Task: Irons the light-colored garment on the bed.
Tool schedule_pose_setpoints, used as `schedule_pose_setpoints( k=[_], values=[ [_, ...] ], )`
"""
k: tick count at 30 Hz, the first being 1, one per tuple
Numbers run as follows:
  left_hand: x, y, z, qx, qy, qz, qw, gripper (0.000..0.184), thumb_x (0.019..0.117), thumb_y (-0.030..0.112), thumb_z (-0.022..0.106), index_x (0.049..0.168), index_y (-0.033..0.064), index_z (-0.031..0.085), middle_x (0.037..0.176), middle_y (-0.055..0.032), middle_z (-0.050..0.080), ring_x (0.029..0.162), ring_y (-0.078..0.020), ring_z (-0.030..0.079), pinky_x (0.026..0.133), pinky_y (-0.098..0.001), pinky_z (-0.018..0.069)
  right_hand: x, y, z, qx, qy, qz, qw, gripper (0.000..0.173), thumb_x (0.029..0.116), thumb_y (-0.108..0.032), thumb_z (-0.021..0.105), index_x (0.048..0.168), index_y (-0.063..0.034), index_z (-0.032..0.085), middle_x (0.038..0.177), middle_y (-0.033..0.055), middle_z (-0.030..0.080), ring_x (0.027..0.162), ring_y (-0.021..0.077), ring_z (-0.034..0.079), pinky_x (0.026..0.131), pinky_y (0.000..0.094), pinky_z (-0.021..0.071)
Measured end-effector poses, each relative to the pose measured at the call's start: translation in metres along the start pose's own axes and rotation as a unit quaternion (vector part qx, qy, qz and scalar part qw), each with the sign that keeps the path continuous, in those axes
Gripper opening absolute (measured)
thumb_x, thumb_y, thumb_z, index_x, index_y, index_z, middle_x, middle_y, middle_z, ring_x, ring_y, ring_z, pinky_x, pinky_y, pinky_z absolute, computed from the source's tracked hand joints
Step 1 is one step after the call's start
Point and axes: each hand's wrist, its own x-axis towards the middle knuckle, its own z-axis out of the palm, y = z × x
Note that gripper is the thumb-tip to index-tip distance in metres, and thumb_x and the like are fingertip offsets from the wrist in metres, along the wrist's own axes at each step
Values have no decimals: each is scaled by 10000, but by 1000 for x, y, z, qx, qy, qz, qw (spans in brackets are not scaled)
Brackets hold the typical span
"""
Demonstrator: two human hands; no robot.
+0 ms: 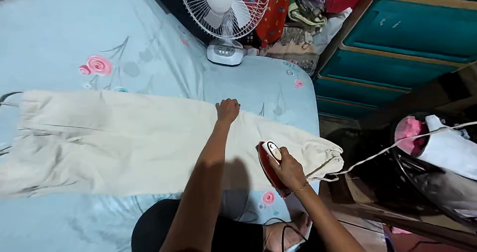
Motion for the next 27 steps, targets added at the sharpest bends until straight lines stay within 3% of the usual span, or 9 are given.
schedule_pose_setpoints(
  k=[3, 5, 7, 10, 12, 13, 17, 22, 27],
  values=[
    [-26, -9, -13, -49, 118, -4, 992, 323, 1078, 218, 491, 1197, 8, 706, 1233, -236, 675, 1239, -420, 598, 1078, -624, 409, -1, -8, -6, 17, -12, -10, 1000, 559, 1056, -452, 531, 1350, 23, 523, 1091, 231, 696, 1041, 392, 698, 887, 565, 535],
    [-66, -17, -29, -71, 137, 9, 988, 299, 1065, 160, 510, 1200, -30, 696, 1255, -255, 663, 1233, -428, 606, 1063, -593, 461, -3, -21, -9, 33, -13, -23, 999, 550, 1058, -451, 528, 1338, 23, 527, 1077, 227, 693, 1031, 382, 697, 885, 558, 535],
    [-120, -21, -42, -59, 72, -11, 996, 305, 1071, 158, 498, 1209, -36, 689, 1250, -253, 660, 1218, -410, 622, 1059, -572, 483, -5, -40, -10, 49, -6, -42, 998, 533, 1062, -428, 530, 1333, 31, 531, 1074, 224, 691, 1028, 376, 694, 891, 546, 534],
    [-195, -22, -50, -27, -139, -47, 989, 355, 1098, 184, 440, 1283, -21, 664, 1317, -253, 638, 1277, -404, 598, 1085, -585, 451, 0, -78, -7, 47, -28, -60, 997, 539, 1076, -424, 509, 1361, 33, 508, 1125, 221, 681, 1076, 359, 683, 934, 524, 524],
    [-232, -34, -22, -42, -136, -12, 990, 296, 1060, 127, 507, 1193, -45, 708, 1219, -262, 680, 1192, -415, 647, 1031, -573, 494, 10, -101, 3, 21, -41, -61, 997, 566, 1082, -454, 480, 1385, 24, 492, 1170, 219, 675, 1112, 352, 677, 958, 519, 519],
    [-242, -36, -12, -50, -161, -18, 986, 283, 1052, 107, 525, 1200, -56, 702, 1246, -272, 661, 1213, -419, 628, 1054, -558, 477, 19, -110, 10, 8, -40, -56, 998, 579, 1084, -466, 465, 1399, 20, 485, 1194, 222, 672, 1127, 354, 675, 963, 519, 518],
    [-243, -33, 4, -23, -228, -73, 971, 335, 1031, 71, 561, 1348, -4, 639, 1435, -254, 552, 1347, -409, 534, 1127, -525, 433, 70, -133, 18, 14, 9, 6, 1000, 596, 1085, -456, 464, 1417, 39, 494, 1281, 259, 649, 1207, 390, 641, 1017, 556, 489],
    [-234, -36, -3, 12, -265, -64, 962, 305, 1054, 120, 534, 1325, 38, 648, 1403, -214, 569, 1315, -386, 562, 1049, -559, 494, 141, -137, 13, 56, 86, 37, 994, 623, 1083, -489, 449, 1396, 48, 482, 1260, 309, 630, 1177, 460, 632, 946, 622, 502],
    [-234, -41, -1, -2, -257, -55, 965, 282, 1051, 130, 542, 1283, 28, 664, 1369, -211, 584, 1288, -380, 576, 1039, -555, 498, 111, -133, 15, 26, 42, 40, 998, 588, 1091, -468, 441, 1402, 29, 481, 1247, 261, 651, 1186, 396, 642, 992, 564, 499]
  ],
)
